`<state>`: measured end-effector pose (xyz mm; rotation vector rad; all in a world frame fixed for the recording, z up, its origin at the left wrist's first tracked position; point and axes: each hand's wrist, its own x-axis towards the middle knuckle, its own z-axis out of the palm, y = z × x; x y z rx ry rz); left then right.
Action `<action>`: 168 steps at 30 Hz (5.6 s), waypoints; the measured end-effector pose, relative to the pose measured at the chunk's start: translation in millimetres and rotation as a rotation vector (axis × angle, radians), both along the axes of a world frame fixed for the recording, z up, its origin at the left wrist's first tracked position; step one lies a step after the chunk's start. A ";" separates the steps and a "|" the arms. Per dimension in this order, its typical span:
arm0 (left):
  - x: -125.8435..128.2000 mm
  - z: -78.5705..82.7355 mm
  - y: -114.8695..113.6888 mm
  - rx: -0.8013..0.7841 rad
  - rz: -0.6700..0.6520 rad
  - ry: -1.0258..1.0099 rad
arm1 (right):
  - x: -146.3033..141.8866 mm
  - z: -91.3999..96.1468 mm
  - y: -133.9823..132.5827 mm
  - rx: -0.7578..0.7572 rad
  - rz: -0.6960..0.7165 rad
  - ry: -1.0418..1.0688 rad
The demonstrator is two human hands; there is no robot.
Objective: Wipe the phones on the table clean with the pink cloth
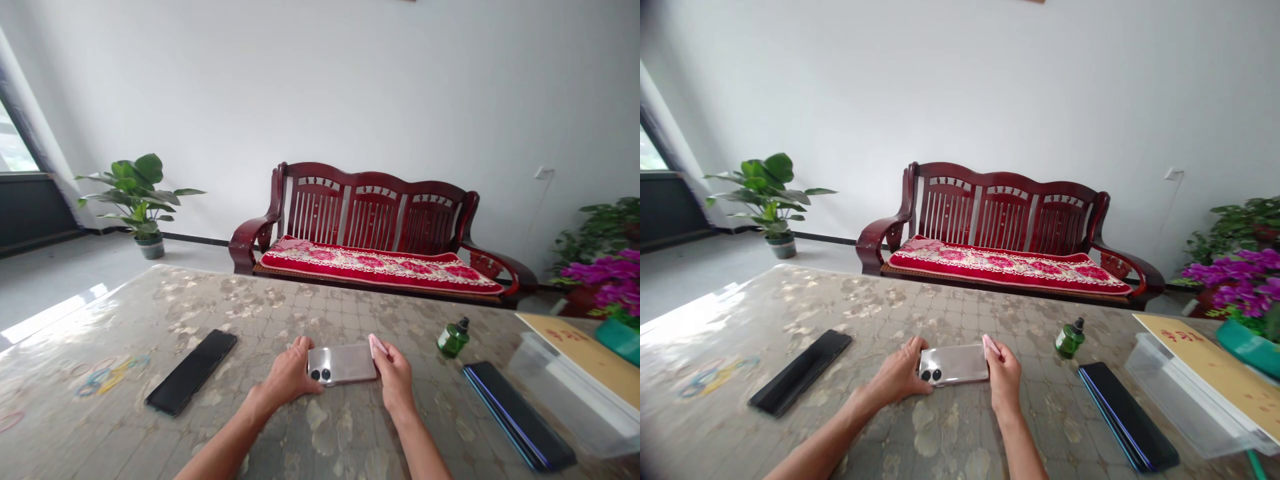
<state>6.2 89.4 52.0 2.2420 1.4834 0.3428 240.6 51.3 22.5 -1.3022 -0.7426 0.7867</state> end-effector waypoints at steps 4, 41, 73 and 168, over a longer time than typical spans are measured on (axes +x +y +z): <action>-1.3 -6.3 -1.1 -0.043 -0.001 -0.141 | 3.8 -6.0 1.0 0.023 -0.011 0.147; 0.1 -13.5 -5.4 0.209 0.059 -0.433 | -37.3 57.3 -22.7 0.045 0.057 -1.308; -0.9 -15.6 -5.5 0.201 0.052 -0.443 | -75.3 61.2 -20.2 0.083 0.125 -1.394; 33.7 18.0 -12.4 0.406 0.155 -0.764 | -65.5 108.2 -27.1 0.380 0.059 -1.218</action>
